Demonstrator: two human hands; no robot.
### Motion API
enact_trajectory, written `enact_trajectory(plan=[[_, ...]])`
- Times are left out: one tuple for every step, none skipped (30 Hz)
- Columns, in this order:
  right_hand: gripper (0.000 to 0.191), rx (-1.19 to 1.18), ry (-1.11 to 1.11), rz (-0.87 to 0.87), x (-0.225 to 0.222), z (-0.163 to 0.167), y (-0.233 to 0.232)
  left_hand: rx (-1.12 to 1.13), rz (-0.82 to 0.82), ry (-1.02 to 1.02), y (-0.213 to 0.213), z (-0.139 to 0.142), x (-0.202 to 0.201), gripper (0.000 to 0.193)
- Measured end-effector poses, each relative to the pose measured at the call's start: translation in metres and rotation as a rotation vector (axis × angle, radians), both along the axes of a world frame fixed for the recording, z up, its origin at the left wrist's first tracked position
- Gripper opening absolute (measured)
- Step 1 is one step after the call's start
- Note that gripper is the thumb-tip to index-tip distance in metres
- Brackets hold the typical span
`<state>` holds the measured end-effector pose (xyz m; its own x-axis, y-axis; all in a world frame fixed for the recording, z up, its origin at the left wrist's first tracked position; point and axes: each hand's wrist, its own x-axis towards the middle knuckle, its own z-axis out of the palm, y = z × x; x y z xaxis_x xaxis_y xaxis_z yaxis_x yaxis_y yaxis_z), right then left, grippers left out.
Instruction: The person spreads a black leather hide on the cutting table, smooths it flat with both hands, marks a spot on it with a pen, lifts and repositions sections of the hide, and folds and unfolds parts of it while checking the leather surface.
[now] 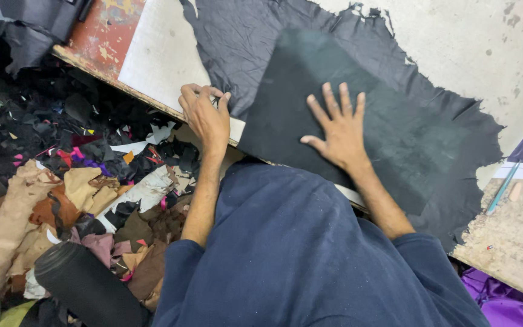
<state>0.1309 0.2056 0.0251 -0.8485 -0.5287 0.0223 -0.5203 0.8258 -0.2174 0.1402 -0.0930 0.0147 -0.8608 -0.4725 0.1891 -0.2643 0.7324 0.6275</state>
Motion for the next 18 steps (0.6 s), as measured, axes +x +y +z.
enact_trajectory(plan=[[0.09,-0.007,0.008,0.035,0.003,-0.001,-0.005,0.003,-0.017,0.008,0.0,0.001,-0.001,0.027],[0.089,-0.005,-0.005,0.036,0.004,-0.001,-0.009,0.006,-0.035,0.015,0.001,0.001,-0.001,0.027],[0.088,-0.003,-0.019,0.035,0.005,-0.001,-0.013,0.028,-0.033,0.039,0.002,0.002,-0.001,0.028],[0.088,-0.001,-0.034,0.033,0.004,-0.001,-0.016,0.05,-0.033,0.062,0.004,0.002,0.0,0.03],[0.087,-0.008,-0.035,0.03,0.002,0.0,-0.018,0.073,-0.032,0.082,0.006,0.003,0.002,0.031],[0.087,-0.014,-0.037,0.028,-0.001,0.0,-0.019,0.126,-0.02,0.087,0.007,0.004,0.003,0.032],[0.087,-0.022,-0.038,0.026,-0.005,0.0,-0.021,0.177,-0.007,0.093,0.009,0.004,0.004,0.033],[0.086,-0.025,-0.034,0.02,-0.01,0.0,-0.022,0.228,0.006,0.097,0.009,0.005,0.005,0.034],[0.086,-0.028,-0.03,0.016,-0.014,0.0,-0.024,0.25,0.007,0.092,0.009,0.005,0.005,0.034],[0.086,-0.031,-0.024,0.013,-0.018,-0.001,-0.025,0.272,0.01,0.089,0.009,0.004,0.004,0.034],[0.085,-0.033,-0.021,0.006,-0.022,-0.002,-0.027,0.295,0.014,0.09,0.008,0.004,0.003,0.034],[0.085,-0.034,-0.015,0.001,-0.025,-0.003,-0.029,0.288,0.023,0.097,0.007,0.002,0.002,0.031],[0.085,-0.035,-0.01,-0.003,-0.027,-0.003,-0.031,0.281,0.035,0.105,0.005,0.001,0.001,0.028],[0.085,-0.035,-0.005,-0.01,-0.029,-0.004,-0.033,0.272,0.049,0.11,0.003,-0.001,0.0,0.026],[0.085,-0.036,-0.001,-0.016,-0.031,-0.004,-0.034,0.263,0.049,0.132,0.002,-0.003,-0.001,0.025],[0.085,-0.038,0.002,-0.023,-0.032,-0.005,-0.035,0.253,0.048,0.154,0.0,-0.005,-0.001,0.025],[0.085,-0.041,0.001,-0.03,-0.034,-0.005,-0.036,0.244,0.046,0.175,-0.002,-0.007,-0.001,0.024],[0.085,-0.043,0.0,-0.036,-0.035,-0.005,-0.037,0.222,0.058,0.181,-0.003,-0.01,-0.001,0.024]])
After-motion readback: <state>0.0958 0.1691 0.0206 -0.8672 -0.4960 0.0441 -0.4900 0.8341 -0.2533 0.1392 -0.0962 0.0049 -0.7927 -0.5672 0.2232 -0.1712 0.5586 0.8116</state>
